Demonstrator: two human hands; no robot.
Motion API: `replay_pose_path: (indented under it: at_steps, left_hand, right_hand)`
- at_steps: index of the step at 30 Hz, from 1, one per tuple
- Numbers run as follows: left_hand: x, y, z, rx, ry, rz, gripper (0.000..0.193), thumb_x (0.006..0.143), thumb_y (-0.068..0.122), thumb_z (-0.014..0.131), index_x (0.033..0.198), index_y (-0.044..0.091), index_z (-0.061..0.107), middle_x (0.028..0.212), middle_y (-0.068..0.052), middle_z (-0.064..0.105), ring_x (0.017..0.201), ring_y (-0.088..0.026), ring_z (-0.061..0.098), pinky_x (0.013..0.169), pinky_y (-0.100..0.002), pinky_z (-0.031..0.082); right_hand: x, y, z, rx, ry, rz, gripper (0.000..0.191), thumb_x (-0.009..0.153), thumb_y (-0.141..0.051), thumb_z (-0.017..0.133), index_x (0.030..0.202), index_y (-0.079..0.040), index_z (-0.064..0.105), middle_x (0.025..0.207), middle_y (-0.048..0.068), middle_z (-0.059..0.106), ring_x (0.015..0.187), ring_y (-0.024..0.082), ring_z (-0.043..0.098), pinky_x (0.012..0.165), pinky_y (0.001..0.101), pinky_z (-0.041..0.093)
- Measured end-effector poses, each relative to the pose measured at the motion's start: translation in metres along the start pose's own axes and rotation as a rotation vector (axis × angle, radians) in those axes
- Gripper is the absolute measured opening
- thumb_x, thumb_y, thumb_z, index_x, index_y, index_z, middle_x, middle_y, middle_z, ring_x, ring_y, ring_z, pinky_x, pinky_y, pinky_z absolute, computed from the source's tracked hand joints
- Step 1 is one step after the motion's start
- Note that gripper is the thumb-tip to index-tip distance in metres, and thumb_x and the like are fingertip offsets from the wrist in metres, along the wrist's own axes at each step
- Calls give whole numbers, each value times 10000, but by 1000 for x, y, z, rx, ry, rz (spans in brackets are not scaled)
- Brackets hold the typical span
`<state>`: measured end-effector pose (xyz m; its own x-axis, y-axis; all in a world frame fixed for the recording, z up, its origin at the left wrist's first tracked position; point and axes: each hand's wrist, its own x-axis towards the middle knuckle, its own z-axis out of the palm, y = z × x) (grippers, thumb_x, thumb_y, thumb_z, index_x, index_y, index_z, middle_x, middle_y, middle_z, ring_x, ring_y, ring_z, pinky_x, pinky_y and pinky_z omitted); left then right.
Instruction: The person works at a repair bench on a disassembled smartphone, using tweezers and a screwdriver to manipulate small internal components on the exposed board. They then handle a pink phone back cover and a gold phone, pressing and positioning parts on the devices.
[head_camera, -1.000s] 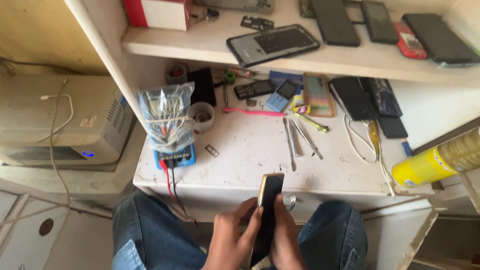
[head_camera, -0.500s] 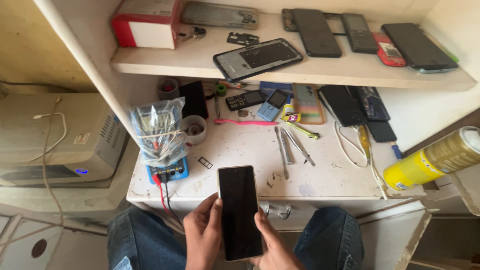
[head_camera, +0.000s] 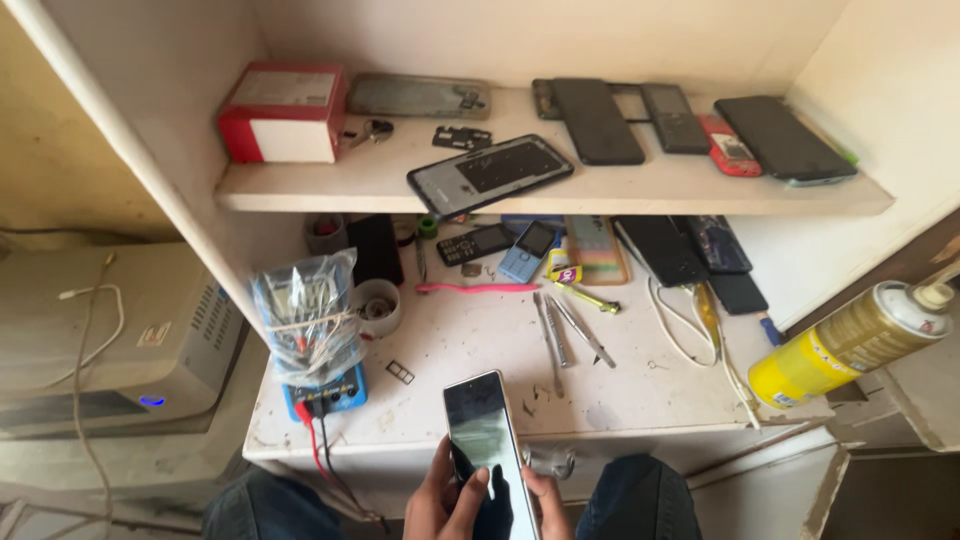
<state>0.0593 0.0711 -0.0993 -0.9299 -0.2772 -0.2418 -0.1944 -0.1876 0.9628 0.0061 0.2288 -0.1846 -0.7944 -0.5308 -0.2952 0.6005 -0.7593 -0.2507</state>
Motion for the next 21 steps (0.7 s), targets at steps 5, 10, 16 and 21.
replay_pose_path:
  at_steps: [5, 10, 16, 21]
  left_hand:
    - [-6, -26, 35, -108, -11, 577, 727, 1017, 47, 744, 1562, -157, 309, 1471, -360, 596, 1371, -365, 510, 1054, -408, 339]
    - [14, -11, 21, -559, 65, -202, 579, 907, 285, 654, 1384, -37, 599, 1117, -210, 794, 980, -245, 754, 852, -337, 568]
    - [14, 30, 7, -478, -2, -69, 426, 961, 231, 601, 1259, -55, 703, 1062, -199, 810, 940, -219, 759, 823, -330, 583]
    - [18, 56, 14, -434, -64, -59, 400, 925, 217, 626, 1230, -24, 718, 980, -163, 828, 872, -202, 770, 774, -311, 586]
  right_hand:
    - [16, 21, 2, -446, 68, -180, 629, 964, -364, 702, 1459, -17, 526, 1317, 232, 613, 1223, 316, 627, 1033, 415, 501]
    - [8, 18, 13, -1259, 81, -433, 668, 957, -332, 740, 1489, -22, 481, 1323, 272, 601, 1257, 337, 633, 1046, 406, 514]
    - [-25, 10, 19, -1067, 104, -347, 917, 873, -267, 733, 1628, -84, 243, 1400, 216, 594, 1317, 315, 619, 1114, 419, 477]
    - [-5, -12, -1, -1011, -86, -192, 869, 916, -243, 733, 1587, -36, 221, 1566, 231, 490, 1466, 320, 489, 1200, 445, 345]
